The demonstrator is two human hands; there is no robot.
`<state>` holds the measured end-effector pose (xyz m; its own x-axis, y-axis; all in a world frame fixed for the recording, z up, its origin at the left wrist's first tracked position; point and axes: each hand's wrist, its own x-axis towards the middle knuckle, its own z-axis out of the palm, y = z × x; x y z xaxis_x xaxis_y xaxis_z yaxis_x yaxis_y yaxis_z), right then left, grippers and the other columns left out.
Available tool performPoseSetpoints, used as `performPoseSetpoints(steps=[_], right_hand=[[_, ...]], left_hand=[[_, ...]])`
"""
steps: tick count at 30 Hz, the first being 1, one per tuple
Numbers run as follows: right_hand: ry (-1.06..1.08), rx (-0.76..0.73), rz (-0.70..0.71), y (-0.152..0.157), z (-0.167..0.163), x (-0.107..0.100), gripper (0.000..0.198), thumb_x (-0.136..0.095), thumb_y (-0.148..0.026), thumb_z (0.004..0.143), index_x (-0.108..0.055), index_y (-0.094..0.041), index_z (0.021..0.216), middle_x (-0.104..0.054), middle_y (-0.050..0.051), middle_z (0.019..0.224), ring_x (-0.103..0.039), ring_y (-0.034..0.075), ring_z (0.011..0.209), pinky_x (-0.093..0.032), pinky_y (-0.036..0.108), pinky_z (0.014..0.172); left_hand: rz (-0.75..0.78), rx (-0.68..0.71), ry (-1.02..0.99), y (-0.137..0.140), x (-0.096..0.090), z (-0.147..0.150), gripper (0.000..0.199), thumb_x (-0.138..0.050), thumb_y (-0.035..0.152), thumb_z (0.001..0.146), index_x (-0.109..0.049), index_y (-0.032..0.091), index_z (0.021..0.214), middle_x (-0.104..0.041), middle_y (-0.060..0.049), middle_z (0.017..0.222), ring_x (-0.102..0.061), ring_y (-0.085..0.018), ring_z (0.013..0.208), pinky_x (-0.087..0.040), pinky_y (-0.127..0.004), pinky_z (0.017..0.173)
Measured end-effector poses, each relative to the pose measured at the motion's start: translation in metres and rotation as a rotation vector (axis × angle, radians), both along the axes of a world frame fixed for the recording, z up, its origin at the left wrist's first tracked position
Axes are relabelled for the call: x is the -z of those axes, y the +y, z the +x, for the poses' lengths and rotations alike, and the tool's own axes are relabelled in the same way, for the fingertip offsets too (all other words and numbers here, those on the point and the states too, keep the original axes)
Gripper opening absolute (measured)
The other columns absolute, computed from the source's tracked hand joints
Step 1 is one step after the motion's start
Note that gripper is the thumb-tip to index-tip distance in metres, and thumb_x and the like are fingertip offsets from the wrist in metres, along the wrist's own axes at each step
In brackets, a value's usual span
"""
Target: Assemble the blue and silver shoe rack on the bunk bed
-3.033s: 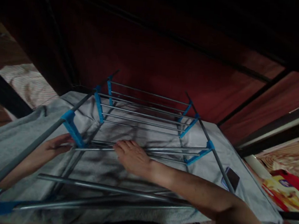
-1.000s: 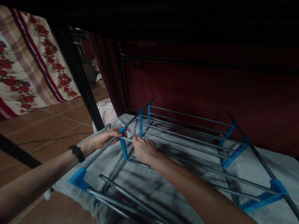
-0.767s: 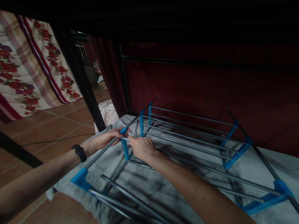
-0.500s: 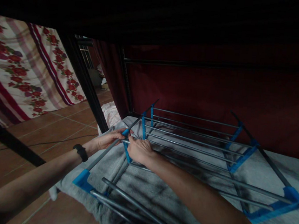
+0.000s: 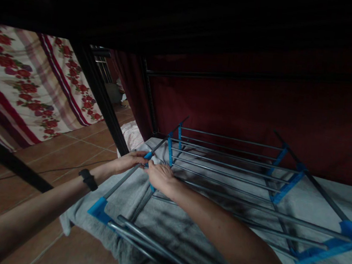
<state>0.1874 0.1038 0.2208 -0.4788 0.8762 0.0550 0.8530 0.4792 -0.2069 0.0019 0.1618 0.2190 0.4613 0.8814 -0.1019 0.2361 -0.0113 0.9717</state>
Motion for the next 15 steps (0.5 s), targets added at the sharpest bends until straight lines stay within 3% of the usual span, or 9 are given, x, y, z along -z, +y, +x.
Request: performPoseSetpoints(steps=[8,12,15], right_hand=[[0.019,-0.009,-0.006,0.009,0.008,-0.007,0.032,-0.032,-0.031,0.104,-0.058,-0.021,0.121,-0.072,0.012,0.114,-0.070,0.026,0.104,-0.051,0.036,0.083],[0.035,0.000,-0.014,0.008,0.008,-0.010,0.031,-0.035,-0.031,0.104,-0.059,-0.019,0.119,-0.071,0.012,0.117,-0.069,0.026,0.107,-0.051,0.035,0.084],[0.041,0.012,-0.023,0.008,0.008,-0.010,0.030,-0.037,-0.034,0.104,-0.060,-0.019,0.118,-0.071,0.012,0.117,-0.069,0.025,0.108,-0.050,0.035,0.086]], left_hand=[[-0.069,0.063,-0.066,-0.004,-0.006,0.002,0.031,-0.080,0.031,0.073,-0.071,0.015,0.098,-0.071,-0.006,0.092,-0.064,-0.020,0.089,-0.051,-0.031,0.081],[-0.132,-0.008,-0.193,-0.012,-0.001,0.002,0.035,-0.078,0.039,0.079,-0.071,0.013,0.101,-0.071,-0.011,0.096,-0.065,-0.023,0.094,-0.051,-0.035,0.085],[-0.087,-0.115,-0.204,-0.020,0.004,0.007,0.035,-0.075,0.042,0.081,-0.072,0.013,0.100,-0.071,-0.011,0.093,-0.065,-0.025,0.094,-0.051,-0.036,0.084]])
